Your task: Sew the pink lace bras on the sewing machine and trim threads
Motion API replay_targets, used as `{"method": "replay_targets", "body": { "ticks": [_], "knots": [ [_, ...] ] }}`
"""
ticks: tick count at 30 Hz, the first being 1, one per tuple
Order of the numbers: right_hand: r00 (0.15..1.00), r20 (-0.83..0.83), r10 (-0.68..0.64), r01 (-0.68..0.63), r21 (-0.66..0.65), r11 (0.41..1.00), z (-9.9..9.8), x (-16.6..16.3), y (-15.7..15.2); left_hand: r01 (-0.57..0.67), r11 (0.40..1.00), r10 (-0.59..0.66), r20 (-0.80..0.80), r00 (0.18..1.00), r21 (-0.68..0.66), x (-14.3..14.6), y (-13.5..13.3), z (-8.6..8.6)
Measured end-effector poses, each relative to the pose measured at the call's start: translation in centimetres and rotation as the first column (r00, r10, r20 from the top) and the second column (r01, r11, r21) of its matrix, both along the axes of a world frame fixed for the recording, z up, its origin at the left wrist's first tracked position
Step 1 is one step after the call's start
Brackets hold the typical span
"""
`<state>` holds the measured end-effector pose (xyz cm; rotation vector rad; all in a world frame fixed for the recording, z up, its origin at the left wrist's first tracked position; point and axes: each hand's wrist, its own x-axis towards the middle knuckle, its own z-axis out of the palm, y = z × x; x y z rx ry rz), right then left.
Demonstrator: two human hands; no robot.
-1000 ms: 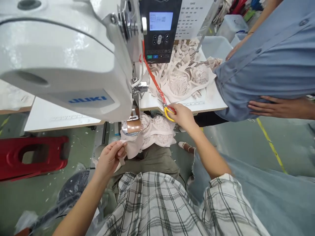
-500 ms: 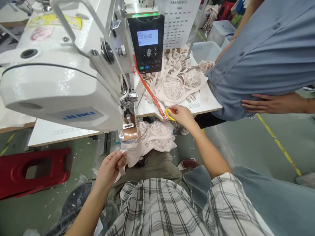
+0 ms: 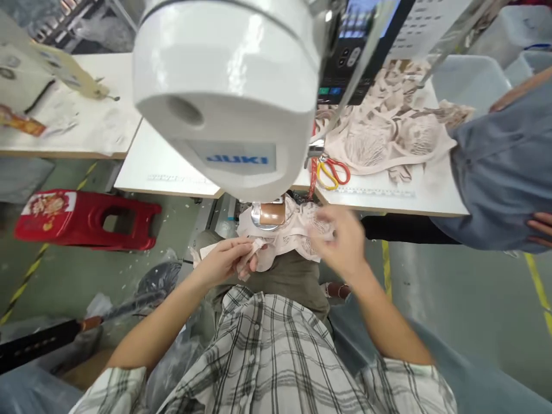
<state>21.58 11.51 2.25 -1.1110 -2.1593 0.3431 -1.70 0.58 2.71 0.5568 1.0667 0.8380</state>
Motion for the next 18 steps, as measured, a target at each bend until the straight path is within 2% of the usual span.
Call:
{"method": "replay_targets", "body": {
  "ticks": [1, 2, 3, 4, 5, 6, 8, 10, 11, 12, 14, 15, 16, 18],
  "knots": [
    [0.968, 0.025, 0.251, -0.251, 0.006, 0.968, -0.4, -0.5, -2.0, 0.065, 0.998, -0.065, 0.015, 0.998, -0.007, -0.1, 0.1, 0.1],
    [0.905, 0.058, 0.421, -0.419, -0.037, 0.907, -0.8, -1.1, -3.7, 0.133, 0.991, -0.132, 0.017, 0.991, -0.012, -0.1, 0.1, 0.2],
    [0.845, 0.085, 0.527, -0.521, -0.090, 0.849, -1.2, -1.8, -4.9, 0.195, 0.981, -0.195, 0.000, 0.981, -0.015, -0.2, 0.2, 0.4],
    [0.806, 0.105, 0.583, -0.567, -0.148, 0.811, -1.6, -2.4, -5.6, 0.259, 0.966, -0.259, -0.038, 0.965, -0.017, -0.3, 0.2, 0.7],
    [0.796, 0.111, 0.595, -0.569, -0.195, 0.799, -1.8, -2.8, -5.8, 0.310, 0.951, -0.309, -0.111, 0.945, -0.008, -0.4, 0.2, 0.9],
    [0.811, 0.109, 0.575, -0.543, -0.227, 0.808, -2.0, -3.0, -5.6, 0.319, 0.947, -0.305, -0.233, 0.923, 0.024, -0.6, 0.0, 1.0],
    [0.882, 0.085, 0.463, -0.422, -0.290, 0.859, -2.2, -2.7, -4.6, 0.230, 0.960, -0.122, -0.501, 0.857, 0.159, -1.1, -0.7, 0.9],
    [0.976, -0.004, 0.216, -0.200, -0.399, 0.895, -2.2, -2.1, -3.4, 0.084, 0.942, 0.146, -0.622, 0.769, 0.324, -1.1, -1.9, -0.1],
    [0.993, -0.098, 0.064, -0.105, -0.513, 0.852, -2.1, -1.8, -3.0, 0.022, 0.926, 0.234, -0.622, 0.747, 0.376, -0.8, -2.6, -1.0],
    [0.975, -0.204, -0.088, -0.067, -0.647, 0.759, -2.1, -1.7, -2.8, -0.004, 0.919, 0.261, -0.602, 0.755, 0.393, -0.2, -3.2, -2.1],
    [0.861, -0.390, -0.325, -0.184, -0.837, 0.515, -2.1, -2.3, -3.0, 0.016, 0.919, 0.209, -0.522, 0.827, 0.394, 1.8, -4.4, -4.4],
    [0.807, -0.441, -0.393, -0.274, -0.869, 0.413, -2.1, -2.8, -3.5, 0.045, 0.922, 0.140, -0.439, 0.888, 0.385, 3.0, -4.9, -5.5],
    [0.767, -0.472, -0.435, -0.349, -0.876, 0.334, -2.1, -3.5, -4.1, 0.026, 0.928, 0.082, -0.273, 0.958, 0.371, 4.2, -5.3, -6.3],
    [0.716, -0.498, -0.489, -0.463, -0.863, 0.201, -1.7, -4.7, -5.7, -0.085, 0.943, 0.129, -0.117, 0.985, 0.320, 6.2, -5.9, -7.3]
  ]
}}
